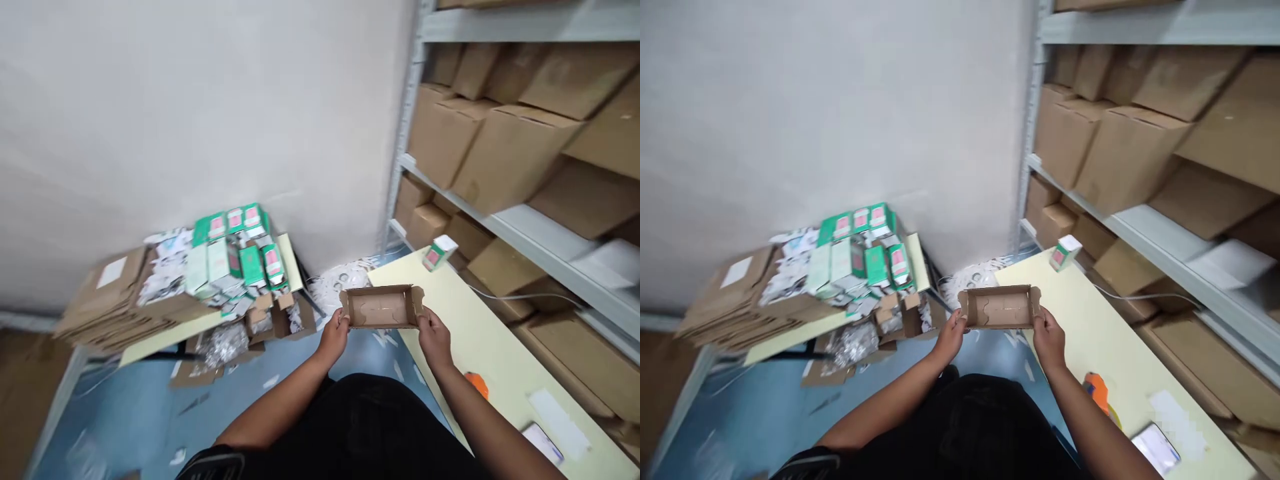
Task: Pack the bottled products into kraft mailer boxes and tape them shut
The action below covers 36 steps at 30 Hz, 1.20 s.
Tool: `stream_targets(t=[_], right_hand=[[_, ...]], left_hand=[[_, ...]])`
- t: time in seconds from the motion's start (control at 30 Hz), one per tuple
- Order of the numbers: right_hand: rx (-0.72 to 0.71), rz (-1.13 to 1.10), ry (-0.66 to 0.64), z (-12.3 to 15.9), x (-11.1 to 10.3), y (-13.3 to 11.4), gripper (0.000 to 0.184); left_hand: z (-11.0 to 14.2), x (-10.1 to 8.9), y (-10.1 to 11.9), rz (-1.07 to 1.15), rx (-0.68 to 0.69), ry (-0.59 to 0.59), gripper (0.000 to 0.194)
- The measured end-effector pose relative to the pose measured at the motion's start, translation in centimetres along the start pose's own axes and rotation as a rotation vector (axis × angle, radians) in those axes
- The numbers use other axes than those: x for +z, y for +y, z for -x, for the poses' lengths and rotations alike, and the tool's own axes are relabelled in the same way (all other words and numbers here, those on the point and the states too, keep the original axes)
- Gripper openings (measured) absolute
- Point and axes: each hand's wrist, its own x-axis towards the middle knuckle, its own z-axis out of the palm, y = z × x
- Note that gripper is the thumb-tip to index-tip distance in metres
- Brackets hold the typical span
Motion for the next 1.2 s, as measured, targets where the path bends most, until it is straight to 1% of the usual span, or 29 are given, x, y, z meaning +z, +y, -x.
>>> stream_targets(t=[0.07, 0.13, 0.23, 0.3, 0.43, 0.5, 0.6, 0.63, 0.67, 0.7, 0.77, 0.8, 0.83, 0.9, 0.97, 1.03, 1.1, 1.2], right_hand=[[-0.017, -0.013, -0.113, 0.7, 3.0, -1.3, 0.055], [-0.018, -0.025, -0.243, 1.9, 6.4, -2.6, 0.054], [-0.053, -0.023, -0.406, 4.8, 11.5, -4.7, 0.049], [-0.096, -0.009, -0.456, 7.4, 15.0, -6.3, 0.047], [-0.191, -0.013, -0.525, 13.0, 22.2, -9.3, 0.049], [-0.225, -0.021, -0.509, 15.5, 25.6, -10.9, 0.049], [-0.184, 0.014, -0.433, 18.6, 29.8, -13.5, 0.041], [-0.17, 0.034, -0.419, 19.4, 30.8, -14.3, 0.038], [-0.161, 0.06, -0.418, 20.2, 31.6, -15.1, 0.036], [-0.16, 0.089, -0.428, 20.8, 32.3, -15.9, 0.034], [-0.176, 0.15, -0.461, 21.8, 33.3, -17.2, 0.034], [-0.189, 0.18, -0.473, 22.2, 33.8, -17.7, 0.036], [-0.208, 0.204, -0.479, 22.5, 34.2, -18.2, 0.037], [-0.257, 0.231, -0.475, 22.8, 35.0, -18.9, 0.039], [-0.298, 0.243, -0.49, 22.6, 35.8, -19.5, 0.039], [-0.309, 0.248, -0.518, 22.0, 36.7, -19.8, 0.04], [-0.306, 0.238, -0.55, 21.1, 37.6, -20.0, 0.042], [-0.3, 0.215, -0.593, 19.7, 38.8, -20.1, 0.045]], left_hand=[[1.8, -3.3, -1.3, 0.026, -0.012, 0.113, 0.044], [3.5, -6.8, -2.6, 0.034, -0.017, 0.227, 0.044], [6.2, -12.7, -5.0, 0.064, -0.054, 0.365, 0.045], [7.9, -16.9, -7.0, 0.104, -0.079, 0.423, 0.046], [11.4, -25.4, -11.0, 0.178, -0.083, 0.433, 0.051], [12.9, -29.5, -12.5, 0.152, -0.043, 0.418, 0.051], [14.4, -36.3, -13.4, 0.044, 0.067, 0.358, 0.049], [14.5, -38.9, -13.3, -0.005, 0.097, 0.347, 0.05], [14.3, -41.5, -13.2, -0.062, 0.11, 0.361, 0.052], [13.8, -44.2, -13.0, -0.106, 0.099, 0.418, 0.051], [11.6, -49.6, -12.4, -0.208, 0.051, 0.546, 0.044], [10.0, -52.0, -12.2, -0.273, 0.045, 0.603, 0.038], [8.2, -54.3, -12.0, -0.339, 0.059, 0.626, 0.033], [4.2, -57.9, -11.9, -0.496, 0.087, 0.651, 0.025], [0.1, -60.3, -12.1, -0.66, 0.067, 0.615, 0.027], [-3.6, -61.8, -12.5, -0.797, 0.016, 0.534, 0.035], [-6.7, -62.7, -13.1, -0.908, -0.063, 0.437, 0.048], [-10.2, -63.4, -14.1, -1.011, -0.218, 0.296, 0.064]])
